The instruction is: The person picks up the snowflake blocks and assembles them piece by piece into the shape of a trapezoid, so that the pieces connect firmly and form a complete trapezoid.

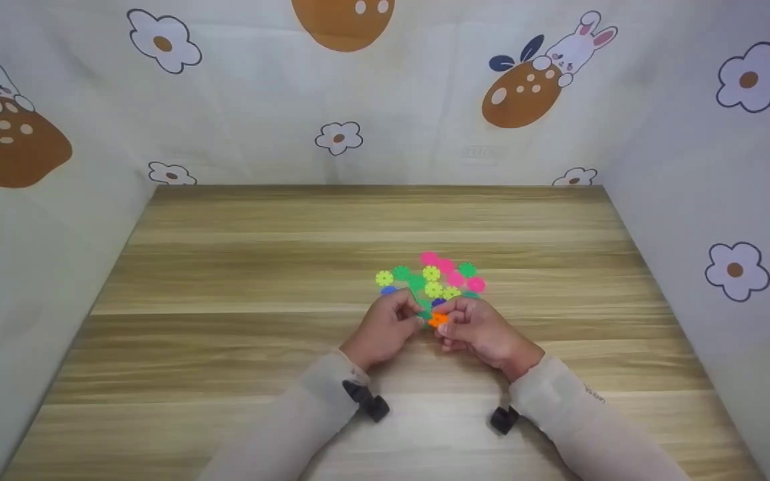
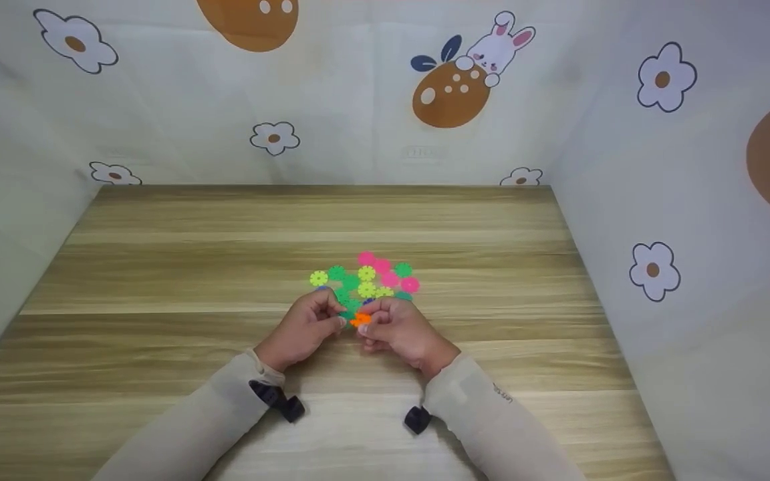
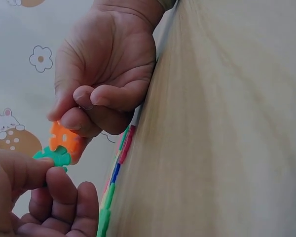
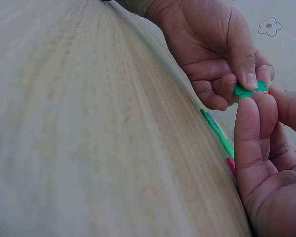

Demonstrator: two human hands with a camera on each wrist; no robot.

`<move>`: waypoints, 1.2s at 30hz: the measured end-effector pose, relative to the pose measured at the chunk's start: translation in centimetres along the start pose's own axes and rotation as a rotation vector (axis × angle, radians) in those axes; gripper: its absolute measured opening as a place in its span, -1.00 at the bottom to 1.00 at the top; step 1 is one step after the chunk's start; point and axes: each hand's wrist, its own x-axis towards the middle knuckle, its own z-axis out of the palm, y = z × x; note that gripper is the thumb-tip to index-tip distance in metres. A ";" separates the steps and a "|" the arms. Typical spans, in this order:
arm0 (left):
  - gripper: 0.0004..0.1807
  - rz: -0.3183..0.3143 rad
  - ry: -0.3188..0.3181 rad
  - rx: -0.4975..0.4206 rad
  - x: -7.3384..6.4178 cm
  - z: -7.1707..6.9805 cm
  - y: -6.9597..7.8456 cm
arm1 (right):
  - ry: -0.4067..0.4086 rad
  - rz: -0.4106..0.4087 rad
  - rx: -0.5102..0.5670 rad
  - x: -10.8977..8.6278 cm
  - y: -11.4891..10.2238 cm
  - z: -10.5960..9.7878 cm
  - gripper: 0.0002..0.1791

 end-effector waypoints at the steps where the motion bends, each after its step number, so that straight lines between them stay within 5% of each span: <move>1: -0.93 0.002 0.000 0.008 0.0 0.1 0.1 | 0.000 0.000 -0.003 0.0 0.0 0.0 -0.74; 10: -0.89 -0.042 0.039 -0.016 0.1 0.2 -0.3 | -0.005 0.010 -0.031 -0.2 -0.2 0.0 -0.64; 15: -0.87 -0.080 0.073 -0.056 0.3 -0.2 -0.7 | 0.017 0.028 -0.147 -0.2 -0.8 -0.8 -0.49; 23: -0.83 -0.118 0.067 -0.114 0.5 -0.3 -0.7 | 0.048 0.063 -0.417 -0.3 -1.5 -1.9 -0.58; 36: -0.82 -0.151 0.069 -0.142 0.7 -0.2 -0.6 | 0.086 0.097 -0.544 -0.3 -1.8 -1.8 -0.63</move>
